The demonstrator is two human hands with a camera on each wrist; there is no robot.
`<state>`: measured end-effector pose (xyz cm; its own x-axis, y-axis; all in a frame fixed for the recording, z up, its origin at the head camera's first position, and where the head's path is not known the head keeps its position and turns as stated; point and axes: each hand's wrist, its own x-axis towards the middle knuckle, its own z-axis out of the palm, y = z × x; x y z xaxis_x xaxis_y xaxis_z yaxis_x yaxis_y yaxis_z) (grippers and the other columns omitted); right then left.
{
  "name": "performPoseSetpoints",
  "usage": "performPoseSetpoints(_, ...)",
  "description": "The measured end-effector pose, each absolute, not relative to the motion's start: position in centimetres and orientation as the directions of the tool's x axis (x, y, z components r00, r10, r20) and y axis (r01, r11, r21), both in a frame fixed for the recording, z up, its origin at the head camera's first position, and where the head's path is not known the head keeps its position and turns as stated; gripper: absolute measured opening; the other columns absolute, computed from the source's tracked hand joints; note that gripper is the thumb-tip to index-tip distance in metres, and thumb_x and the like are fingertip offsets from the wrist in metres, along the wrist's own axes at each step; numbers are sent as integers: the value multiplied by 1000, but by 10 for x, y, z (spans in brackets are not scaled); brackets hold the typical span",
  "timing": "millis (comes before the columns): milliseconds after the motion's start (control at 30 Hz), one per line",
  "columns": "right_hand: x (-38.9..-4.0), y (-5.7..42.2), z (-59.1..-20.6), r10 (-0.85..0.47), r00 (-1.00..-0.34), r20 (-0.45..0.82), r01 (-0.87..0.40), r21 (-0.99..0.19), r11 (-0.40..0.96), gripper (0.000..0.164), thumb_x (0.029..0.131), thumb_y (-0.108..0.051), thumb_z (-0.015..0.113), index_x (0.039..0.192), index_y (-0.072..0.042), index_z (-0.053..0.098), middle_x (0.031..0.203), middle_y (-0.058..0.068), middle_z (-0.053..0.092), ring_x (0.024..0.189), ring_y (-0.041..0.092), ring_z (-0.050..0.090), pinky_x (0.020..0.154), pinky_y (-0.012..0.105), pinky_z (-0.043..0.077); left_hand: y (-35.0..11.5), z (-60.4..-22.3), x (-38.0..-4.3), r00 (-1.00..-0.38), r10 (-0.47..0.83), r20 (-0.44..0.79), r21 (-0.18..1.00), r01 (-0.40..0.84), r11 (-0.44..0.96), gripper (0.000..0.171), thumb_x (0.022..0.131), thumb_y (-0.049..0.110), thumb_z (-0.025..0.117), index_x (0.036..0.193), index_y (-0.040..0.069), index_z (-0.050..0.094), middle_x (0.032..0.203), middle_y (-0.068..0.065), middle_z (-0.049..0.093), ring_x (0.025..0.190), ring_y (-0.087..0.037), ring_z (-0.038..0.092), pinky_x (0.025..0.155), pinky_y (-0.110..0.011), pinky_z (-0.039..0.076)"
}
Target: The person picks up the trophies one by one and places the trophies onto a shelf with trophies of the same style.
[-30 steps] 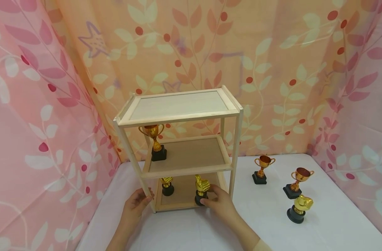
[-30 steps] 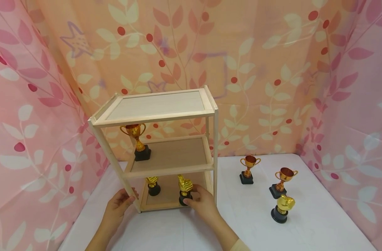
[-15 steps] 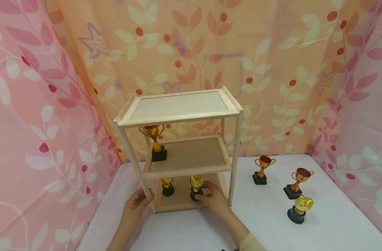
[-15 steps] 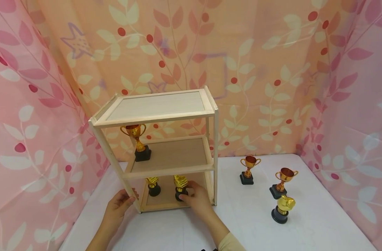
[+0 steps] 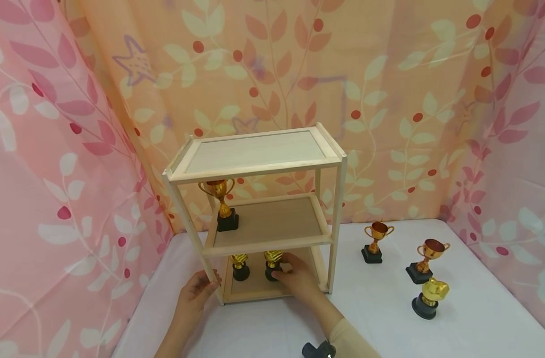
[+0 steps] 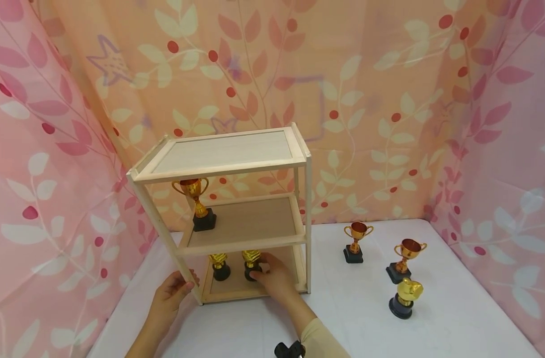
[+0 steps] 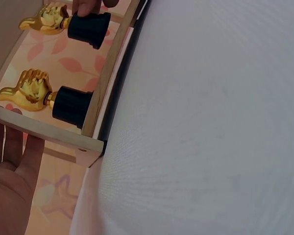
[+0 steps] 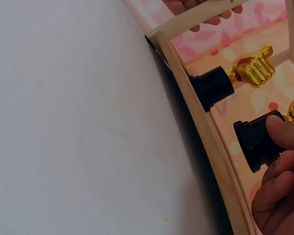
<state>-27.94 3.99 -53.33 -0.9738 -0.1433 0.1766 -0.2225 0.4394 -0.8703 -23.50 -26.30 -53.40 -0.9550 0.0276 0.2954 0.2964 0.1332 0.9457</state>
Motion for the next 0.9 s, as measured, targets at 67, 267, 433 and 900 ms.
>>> performPoseSetpoints(67,-282,38,-534,-141,-976,167,-214,-870,444,48,82,-38,75,125,-24,58,119,2,63,89,14,61,75,30,51,-263,-534,-235,-958,26,285,949,286,134,33,93,12,62,122,-1,54,114,-19,61,102,-15,64,89,-23,53)
performPoseSetpoints(267,-291,34,-536,-137,-979,153,-200,-862,465,46,83,-37,75,123,-23,59,119,2,64,99,17,61,81,34,52,-261,-532,-235,-960,28,277,949,278,145,35,93,15,63,122,-2,54,114,-18,62,102,-16,64,89,-22,53)
performPoseSetpoints(433,-298,31,-537,-156,-979,133,-191,-864,465,44,83,-37,74,122,-22,60,120,3,64,113,24,59,94,44,48,-261,-532,-236,-961,18,277,952,277,130,36,93,14,63,122,-4,54,113,-19,62,102,-16,64,89,-22,53)
performPoseSetpoints(900,-308,27,-543,-204,-979,19,-91,-933,349,46,86,-33,72,126,-19,55,128,7,56,40,13,48,37,26,43,-262,-535,-236,-957,21,289,949,290,125,34,93,12,63,121,-4,54,111,-16,63,100,-15,65,87,-23,54)
